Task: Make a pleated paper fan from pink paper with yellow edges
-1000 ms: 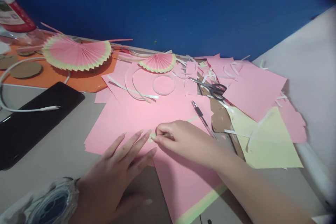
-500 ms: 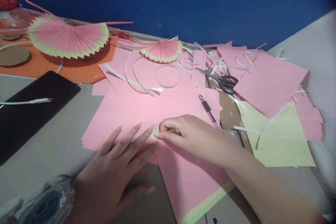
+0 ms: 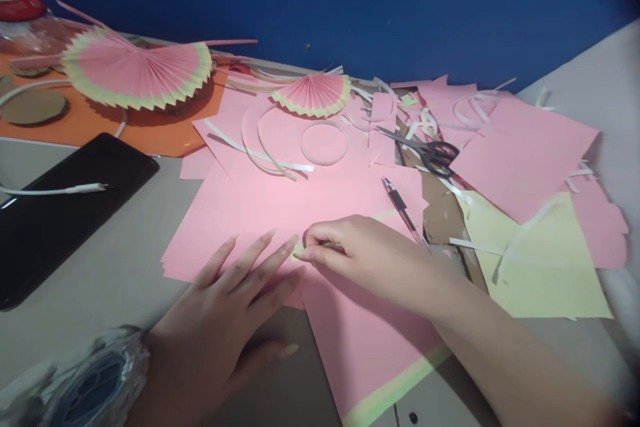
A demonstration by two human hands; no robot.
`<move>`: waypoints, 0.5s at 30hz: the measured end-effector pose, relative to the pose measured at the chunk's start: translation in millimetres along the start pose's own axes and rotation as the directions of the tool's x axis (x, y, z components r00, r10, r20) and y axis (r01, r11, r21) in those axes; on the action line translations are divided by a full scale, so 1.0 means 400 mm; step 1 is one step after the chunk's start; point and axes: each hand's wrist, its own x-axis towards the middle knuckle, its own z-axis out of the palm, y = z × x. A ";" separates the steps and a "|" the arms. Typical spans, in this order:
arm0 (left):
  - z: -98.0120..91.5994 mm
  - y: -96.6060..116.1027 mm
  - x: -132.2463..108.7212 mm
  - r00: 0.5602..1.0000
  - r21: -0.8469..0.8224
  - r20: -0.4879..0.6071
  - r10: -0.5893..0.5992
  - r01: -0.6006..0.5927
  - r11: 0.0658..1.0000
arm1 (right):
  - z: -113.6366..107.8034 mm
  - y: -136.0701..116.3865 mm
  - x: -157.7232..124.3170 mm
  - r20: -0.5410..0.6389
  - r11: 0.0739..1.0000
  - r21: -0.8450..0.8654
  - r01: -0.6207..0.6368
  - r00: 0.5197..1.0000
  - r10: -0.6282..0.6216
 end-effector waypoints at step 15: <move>0.003 0.007 0.001 0.998 -0.045 -0.044 -0.051 0.049 0.998 | -0.008 0.017 0.006 0.105 0.992 0.122 -0.033 0.994 0.020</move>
